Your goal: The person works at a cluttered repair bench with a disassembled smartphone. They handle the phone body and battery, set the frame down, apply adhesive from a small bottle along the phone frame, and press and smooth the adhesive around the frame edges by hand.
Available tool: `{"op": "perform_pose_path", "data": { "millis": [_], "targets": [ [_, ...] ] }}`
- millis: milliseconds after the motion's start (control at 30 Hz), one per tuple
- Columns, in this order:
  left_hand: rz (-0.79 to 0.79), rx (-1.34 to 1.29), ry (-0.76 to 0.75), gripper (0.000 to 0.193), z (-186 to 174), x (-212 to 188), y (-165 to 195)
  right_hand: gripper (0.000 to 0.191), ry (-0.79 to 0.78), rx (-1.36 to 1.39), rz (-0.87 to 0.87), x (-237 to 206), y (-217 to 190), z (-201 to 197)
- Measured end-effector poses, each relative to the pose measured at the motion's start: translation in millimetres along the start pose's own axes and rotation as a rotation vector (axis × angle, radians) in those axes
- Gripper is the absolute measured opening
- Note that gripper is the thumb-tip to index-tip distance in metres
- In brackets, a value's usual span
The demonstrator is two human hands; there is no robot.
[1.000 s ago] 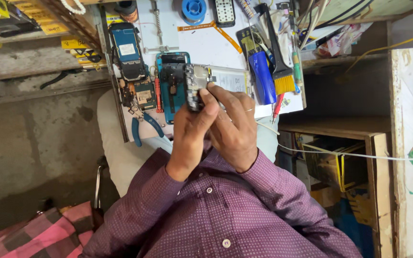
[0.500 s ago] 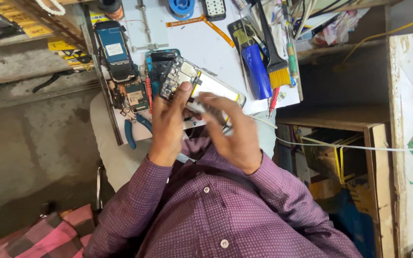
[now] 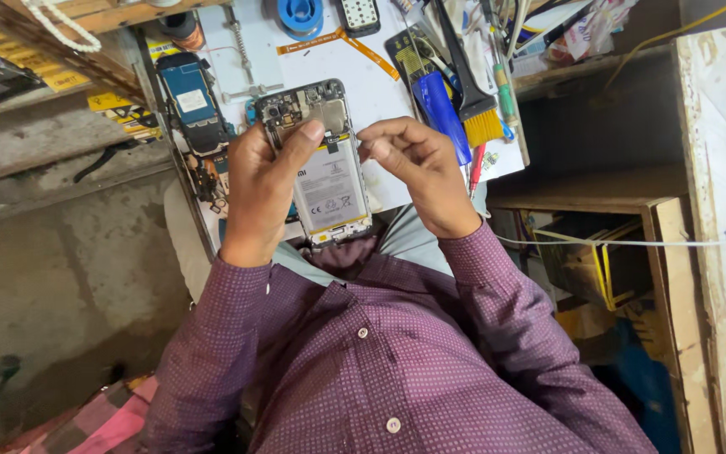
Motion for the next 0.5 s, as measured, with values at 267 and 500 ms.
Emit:
{"op": "perform_pose_path", "data": {
  "millis": [267, 500],
  "targets": [
    [0.009, -0.009, 0.039, 0.023, 0.7, 3.7, -6.0, 0.017, -0.012, 0.021, 0.005, 7.0, 6.3, 4.1],
    [-0.088, -0.163, 0.149, 0.025, -3.2, 1.9, -26.1, 0.013, 0.042, -0.039, -0.030, 7.9, 11.9, 8.3]
  ]
}}
Point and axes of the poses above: each hand's wrist, its own x-axis towards the middle knuckle, its own z-axis out of the palm, y = z × x, the point moved 9 cm from there along x, towards the middle knuckle, and after that the axes turned 3 degrees about -x, right-handed, at the moved point
